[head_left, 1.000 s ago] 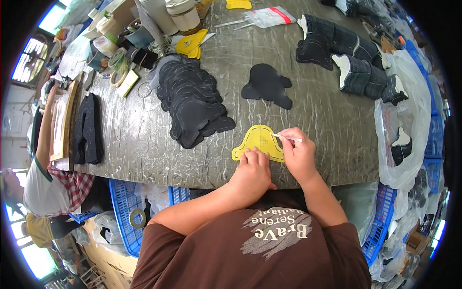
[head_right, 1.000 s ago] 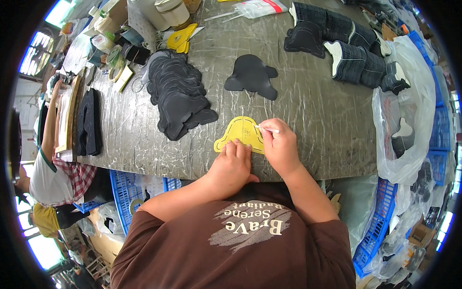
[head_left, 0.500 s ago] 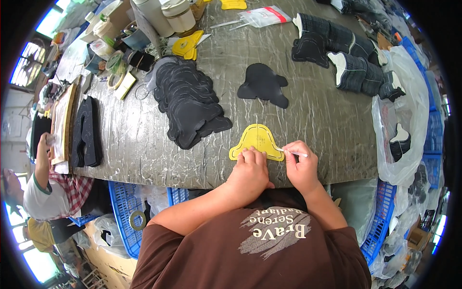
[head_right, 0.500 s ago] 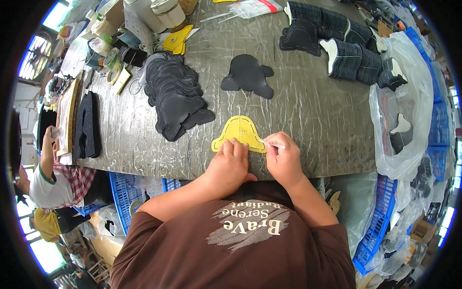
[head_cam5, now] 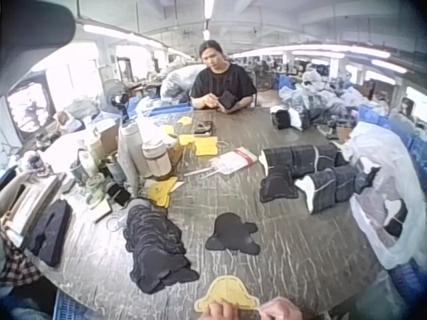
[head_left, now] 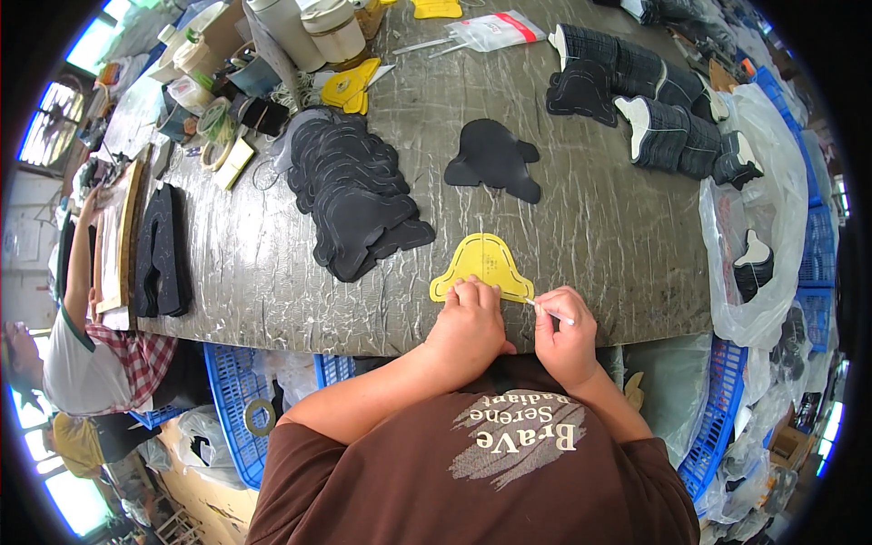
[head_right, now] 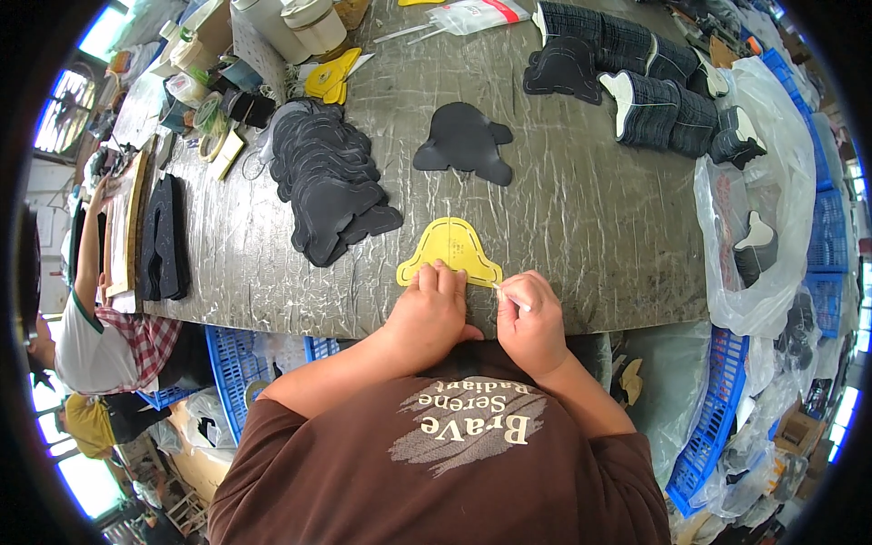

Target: Tracing patterns on yellow shoe parts using a stencil and then sorting/stacking black shoe upper components.

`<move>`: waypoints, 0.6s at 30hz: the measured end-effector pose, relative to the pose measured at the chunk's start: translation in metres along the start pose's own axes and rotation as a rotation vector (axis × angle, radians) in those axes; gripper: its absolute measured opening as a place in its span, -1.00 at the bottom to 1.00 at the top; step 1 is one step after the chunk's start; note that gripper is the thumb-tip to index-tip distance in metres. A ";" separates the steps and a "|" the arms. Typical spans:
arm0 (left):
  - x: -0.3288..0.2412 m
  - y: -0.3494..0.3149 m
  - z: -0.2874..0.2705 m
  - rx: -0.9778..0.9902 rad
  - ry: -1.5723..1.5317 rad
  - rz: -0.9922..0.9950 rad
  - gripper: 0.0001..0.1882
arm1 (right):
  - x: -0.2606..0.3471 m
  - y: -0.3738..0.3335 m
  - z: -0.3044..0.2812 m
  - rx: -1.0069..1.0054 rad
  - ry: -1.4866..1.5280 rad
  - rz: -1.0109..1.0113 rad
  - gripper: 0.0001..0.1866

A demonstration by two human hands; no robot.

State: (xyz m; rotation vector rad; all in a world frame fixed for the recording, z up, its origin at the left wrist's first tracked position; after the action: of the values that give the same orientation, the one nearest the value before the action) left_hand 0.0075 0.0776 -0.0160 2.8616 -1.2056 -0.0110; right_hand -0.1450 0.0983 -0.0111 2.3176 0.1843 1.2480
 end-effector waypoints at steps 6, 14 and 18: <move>0.026 0.016 -0.012 0.098 -0.266 -0.047 -0.56 | -0.001 0.004 0.002 0.046 -0.082 -0.034 -0.80; 0.097 0.060 0.002 0.205 -0.719 -0.200 -0.76 | 0.009 0.031 0.004 0.170 -0.081 0.058 -0.86; 0.100 0.063 0.008 0.212 -0.799 -0.208 -0.72 | 0.025 0.038 0.037 0.252 0.164 -0.003 -0.91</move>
State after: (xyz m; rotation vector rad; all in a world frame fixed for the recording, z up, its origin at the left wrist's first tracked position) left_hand 0.0323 -0.0379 -0.0210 3.2521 -0.9921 -1.1931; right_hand -0.1046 0.0601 0.0095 2.4200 0.4230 1.4882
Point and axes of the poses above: each hand's wrist, its own y-axis towards the middle knuckle, its own z-axis out of the palm, x = y × z, the point moved 3 cm from there along y, towards the middle knuckle, and after that the axes turned 9 degrees about -x, right-handed, at the moved point
